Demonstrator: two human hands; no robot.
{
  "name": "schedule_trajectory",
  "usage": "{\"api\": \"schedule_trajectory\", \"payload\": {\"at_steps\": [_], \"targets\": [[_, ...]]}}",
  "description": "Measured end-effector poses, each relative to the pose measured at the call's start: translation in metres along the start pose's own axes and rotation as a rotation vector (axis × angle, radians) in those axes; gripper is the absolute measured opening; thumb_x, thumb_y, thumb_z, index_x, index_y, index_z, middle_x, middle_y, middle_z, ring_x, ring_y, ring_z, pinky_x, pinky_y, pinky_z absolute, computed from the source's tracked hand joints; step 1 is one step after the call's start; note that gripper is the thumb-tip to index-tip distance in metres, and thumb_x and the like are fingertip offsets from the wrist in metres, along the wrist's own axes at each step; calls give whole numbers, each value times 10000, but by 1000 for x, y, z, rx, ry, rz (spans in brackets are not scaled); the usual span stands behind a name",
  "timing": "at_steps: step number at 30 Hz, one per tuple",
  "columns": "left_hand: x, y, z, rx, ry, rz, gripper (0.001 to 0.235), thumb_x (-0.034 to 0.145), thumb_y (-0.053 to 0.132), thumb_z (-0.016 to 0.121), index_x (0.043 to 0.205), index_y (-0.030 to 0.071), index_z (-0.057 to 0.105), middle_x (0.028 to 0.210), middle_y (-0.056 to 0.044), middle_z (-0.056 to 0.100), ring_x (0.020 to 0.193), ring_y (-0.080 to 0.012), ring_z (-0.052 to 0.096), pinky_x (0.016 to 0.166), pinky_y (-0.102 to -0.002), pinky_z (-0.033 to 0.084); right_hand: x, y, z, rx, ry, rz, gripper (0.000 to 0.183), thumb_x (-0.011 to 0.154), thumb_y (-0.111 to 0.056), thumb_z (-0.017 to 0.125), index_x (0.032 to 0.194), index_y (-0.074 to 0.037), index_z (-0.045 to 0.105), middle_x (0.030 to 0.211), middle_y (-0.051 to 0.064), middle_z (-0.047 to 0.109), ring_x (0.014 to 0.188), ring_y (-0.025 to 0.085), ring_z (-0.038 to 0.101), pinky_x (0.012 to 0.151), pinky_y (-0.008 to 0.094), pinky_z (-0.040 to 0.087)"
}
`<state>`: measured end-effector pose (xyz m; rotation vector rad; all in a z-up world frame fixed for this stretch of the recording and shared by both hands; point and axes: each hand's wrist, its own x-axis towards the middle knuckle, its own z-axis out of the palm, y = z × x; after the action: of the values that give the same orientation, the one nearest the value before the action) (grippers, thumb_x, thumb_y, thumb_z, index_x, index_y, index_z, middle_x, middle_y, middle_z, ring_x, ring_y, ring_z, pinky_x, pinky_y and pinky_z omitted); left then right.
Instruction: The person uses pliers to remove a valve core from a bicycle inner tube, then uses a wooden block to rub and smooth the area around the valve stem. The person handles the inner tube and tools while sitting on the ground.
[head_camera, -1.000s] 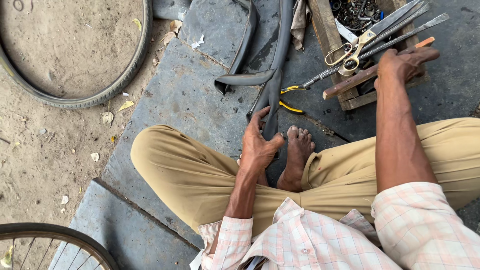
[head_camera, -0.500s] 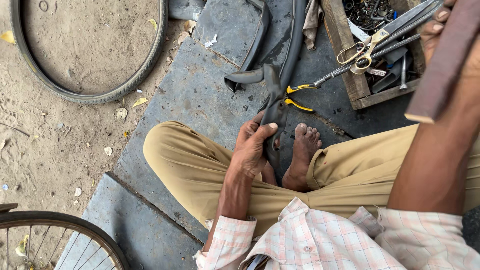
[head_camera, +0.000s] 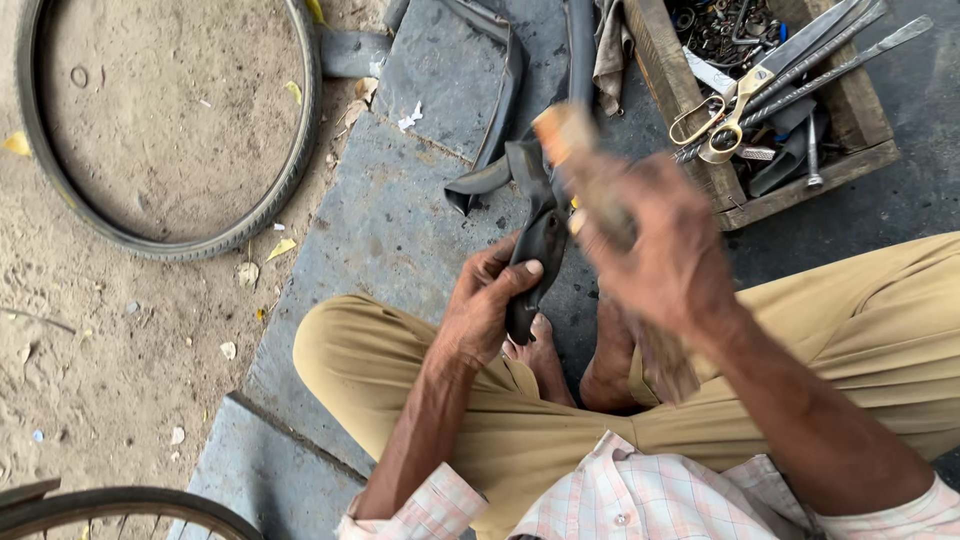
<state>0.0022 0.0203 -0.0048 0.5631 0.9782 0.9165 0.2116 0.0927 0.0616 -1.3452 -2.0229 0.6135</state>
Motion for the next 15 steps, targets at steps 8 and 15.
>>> {"api": "schedule_trajectory", "payload": {"at_steps": [8, 15], "targets": [[-8, -9, -6, -260, 37, 66, 383, 931, 106, 717, 1279, -48, 675, 1094, -46, 691, 979, -102, 583, 909, -260, 479, -30, -25, 0, -164, 149, 47, 430, 849, -169, 743, 1234, 19, 705, 1041, 200, 604, 957, 338, 620, 818, 480, 512], [-11, -9, 5, 231, -87, 172, 176, 975, 102, 686, 1053, -53, 709, 1056, -24, 572, 969, -122, 532, 834, -288, 463, 69, 60, 52, -213, 331, 463, 331, 902, -226, 830, 1071, -5, 650, 1039, 206, 588, 961, 315, 631, 814, 462, 523]]}}
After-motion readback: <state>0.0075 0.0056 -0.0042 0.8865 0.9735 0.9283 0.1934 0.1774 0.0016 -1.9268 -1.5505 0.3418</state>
